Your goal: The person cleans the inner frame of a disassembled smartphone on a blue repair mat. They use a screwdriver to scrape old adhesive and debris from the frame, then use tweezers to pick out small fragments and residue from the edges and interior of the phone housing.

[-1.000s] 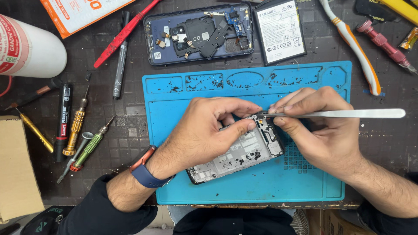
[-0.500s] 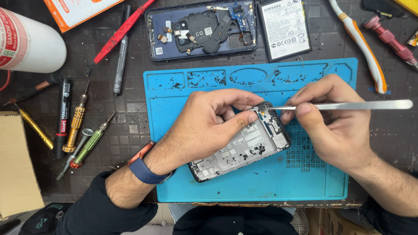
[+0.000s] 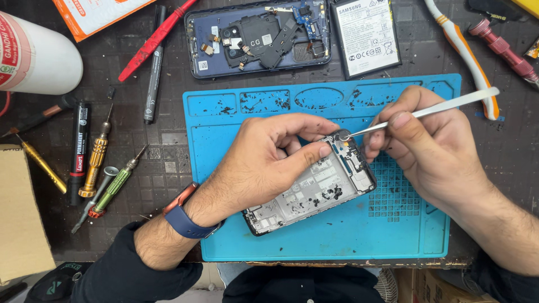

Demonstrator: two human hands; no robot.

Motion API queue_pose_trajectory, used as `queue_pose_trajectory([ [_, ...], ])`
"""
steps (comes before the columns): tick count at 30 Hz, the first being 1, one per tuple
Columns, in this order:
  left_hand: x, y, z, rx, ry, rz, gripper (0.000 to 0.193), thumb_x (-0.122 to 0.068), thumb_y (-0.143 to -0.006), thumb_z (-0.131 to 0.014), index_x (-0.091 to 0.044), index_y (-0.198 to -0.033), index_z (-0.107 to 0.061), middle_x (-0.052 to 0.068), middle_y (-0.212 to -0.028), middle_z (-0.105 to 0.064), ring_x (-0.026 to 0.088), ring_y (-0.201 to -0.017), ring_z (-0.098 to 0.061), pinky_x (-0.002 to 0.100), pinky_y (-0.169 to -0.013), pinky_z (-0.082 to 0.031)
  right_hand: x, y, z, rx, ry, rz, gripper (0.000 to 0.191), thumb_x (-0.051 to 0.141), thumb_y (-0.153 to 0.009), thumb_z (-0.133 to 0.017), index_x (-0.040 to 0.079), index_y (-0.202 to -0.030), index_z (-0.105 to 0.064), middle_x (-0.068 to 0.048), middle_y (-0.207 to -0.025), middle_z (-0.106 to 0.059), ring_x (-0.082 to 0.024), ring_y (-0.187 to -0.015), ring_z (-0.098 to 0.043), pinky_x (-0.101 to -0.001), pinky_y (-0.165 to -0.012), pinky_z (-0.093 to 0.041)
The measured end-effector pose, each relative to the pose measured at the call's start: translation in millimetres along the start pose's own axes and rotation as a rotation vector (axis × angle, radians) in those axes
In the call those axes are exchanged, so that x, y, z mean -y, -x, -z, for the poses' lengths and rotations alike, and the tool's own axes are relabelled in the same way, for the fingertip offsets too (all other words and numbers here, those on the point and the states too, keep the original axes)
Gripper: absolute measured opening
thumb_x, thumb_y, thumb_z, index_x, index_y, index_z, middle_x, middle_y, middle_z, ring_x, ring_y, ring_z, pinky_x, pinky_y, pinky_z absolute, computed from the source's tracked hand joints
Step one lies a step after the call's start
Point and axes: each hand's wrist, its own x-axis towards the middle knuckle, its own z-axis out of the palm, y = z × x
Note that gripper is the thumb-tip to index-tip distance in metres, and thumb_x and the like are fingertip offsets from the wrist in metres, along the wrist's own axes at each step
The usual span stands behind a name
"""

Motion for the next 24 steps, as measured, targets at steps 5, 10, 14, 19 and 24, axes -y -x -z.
queue_pose_trajectory([
  [5, 1.2, -0.4, 0.1, 0.001, -0.054, -0.028, 0.029, -0.014, -0.094, -0.075, -0.007, -0.122, -0.075, 0.002, -0.099, -0.080, -0.001, -0.063, -0.057, 0.019, -0.056, -0.052, -0.2, 0.2, 2.7, 0.019, -0.063, -0.012, 0.017, 0.017, -0.114, -0.057, 0.001, -0.112, -0.058, -0.014, -0.089, -0.066, -0.023, -0.090, -0.067, -0.0385, -0.083, -0.058],
  [10, -3.2, 1.1, -1.1, -0.034, -0.181, -0.145, 0.028, -0.016, -0.095, -0.077, -0.010, -0.122, -0.075, 0.002, -0.101, -0.081, 0.005, -0.075, -0.069, 0.020, -0.064, -0.057, -2.2, 0.7, 1.2, 0.022, -0.064, 0.012, 0.017, 0.016, -0.115, -0.058, 0.000, -0.110, -0.058, -0.013, -0.088, -0.066, -0.024, -0.089, -0.067, -0.0390, -0.081, -0.059],
  [14, -10.3, 5.7, -0.6, -0.068, -0.229, -0.241, 0.040, -0.015, -0.091, -0.076, -0.012, -0.130, -0.067, 0.003, -0.117, -0.073, 0.009, -0.100, -0.074, 0.021, -0.059, -0.056, -4.4, 0.3, -2.8, -0.050, 0.016, 0.023, 0.012, 0.014, -0.112, -0.057, 0.003, -0.111, -0.055, -0.013, -0.091, -0.066, -0.022, -0.085, -0.068, -0.0393, -0.077, -0.061],
  [19, -13.0, 5.0, -0.3, -0.057, -0.266, -0.314, 0.032, -0.019, -0.093, -0.078, -0.013, -0.123, -0.070, 0.003, -0.112, -0.069, 0.011, -0.102, -0.073, 0.022, -0.064, -0.058, -1.7, 0.2, -4.6, -0.054, 0.075, 0.025, 0.017, 0.015, -0.111, -0.056, 0.004, -0.102, -0.049, -0.014, -0.089, -0.067, -0.021, -0.083, -0.069, -0.0394, -0.073, -0.062],
  [24, -11.2, 3.8, -1.4, -0.034, -0.248, -0.200, 0.023, -0.022, -0.094, -0.076, -0.010, -0.113, -0.072, 0.002, -0.104, -0.069, 0.009, -0.095, -0.074, 0.022, -0.060, -0.059, 0.2, 0.1, -7.4, -0.048, 0.147, 0.027, 0.020, 0.018, -0.111, -0.058, 0.004, -0.099, -0.049, -0.013, -0.088, -0.066, -0.020, -0.081, -0.069, -0.0383, -0.072, -0.062],
])
